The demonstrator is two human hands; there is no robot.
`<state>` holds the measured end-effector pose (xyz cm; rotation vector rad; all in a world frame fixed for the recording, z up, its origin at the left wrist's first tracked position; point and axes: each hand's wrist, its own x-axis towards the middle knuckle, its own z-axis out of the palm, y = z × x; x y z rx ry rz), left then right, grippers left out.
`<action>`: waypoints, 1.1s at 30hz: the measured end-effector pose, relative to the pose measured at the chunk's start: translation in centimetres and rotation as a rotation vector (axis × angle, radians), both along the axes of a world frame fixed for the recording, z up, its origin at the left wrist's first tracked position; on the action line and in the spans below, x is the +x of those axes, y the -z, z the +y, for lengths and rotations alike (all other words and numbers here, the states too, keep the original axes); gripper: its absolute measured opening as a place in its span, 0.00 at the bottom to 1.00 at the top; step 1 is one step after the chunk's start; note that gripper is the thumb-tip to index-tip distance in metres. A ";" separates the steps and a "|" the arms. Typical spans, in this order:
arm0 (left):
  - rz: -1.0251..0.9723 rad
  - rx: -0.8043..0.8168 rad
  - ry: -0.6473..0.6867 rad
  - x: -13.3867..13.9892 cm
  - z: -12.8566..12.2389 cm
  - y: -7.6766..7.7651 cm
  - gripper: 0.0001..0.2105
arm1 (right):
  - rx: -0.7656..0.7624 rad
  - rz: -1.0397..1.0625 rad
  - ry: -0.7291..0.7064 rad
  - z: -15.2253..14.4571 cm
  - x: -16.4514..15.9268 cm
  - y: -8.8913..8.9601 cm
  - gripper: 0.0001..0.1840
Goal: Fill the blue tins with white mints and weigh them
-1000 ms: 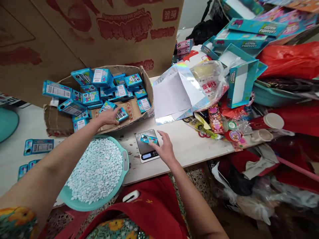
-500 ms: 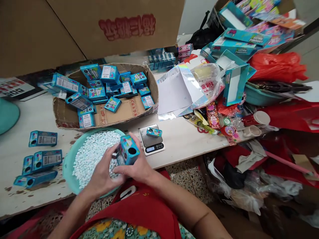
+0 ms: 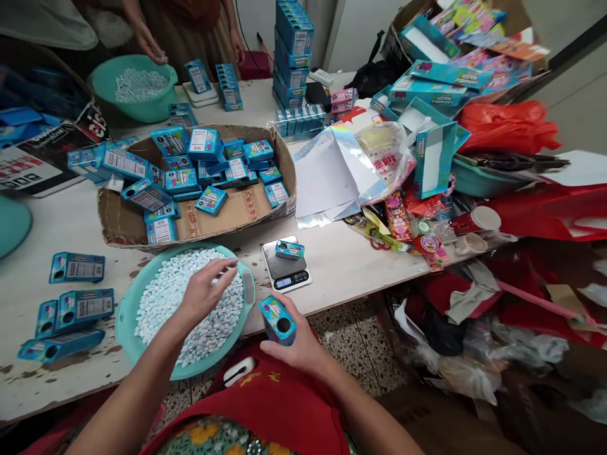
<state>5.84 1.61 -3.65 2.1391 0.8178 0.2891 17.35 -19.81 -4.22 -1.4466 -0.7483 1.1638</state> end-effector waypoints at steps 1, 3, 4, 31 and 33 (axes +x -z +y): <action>0.016 0.019 0.056 1.6 -0.1 0.6 0.14 | -0.027 -0.043 0.049 -1.0 0.5 0.4 0.42; 0.063 0.057 0.131 4.4 -0.1 1.9 0.14 | -0.069 -0.120 0.169 -2.8 1.7 1.6 0.41; 0.084 0.077 0.153 5.7 -0.1 2.5 0.15 | -0.087 -0.159 0.246 -3.4 2.4 2.4 0.40; -0.323 -0.664 -0.213 2.5 -3.0 0.2 0.19 | 0.039 -0.516 0.113 5.6 5.4 2.0 0.31; -0.517 -0.910 -0.402 0.7 -3.4 -0.5 0.20 | 0.041 -0.506 -0.027 7.9 3.5 0.2 0.21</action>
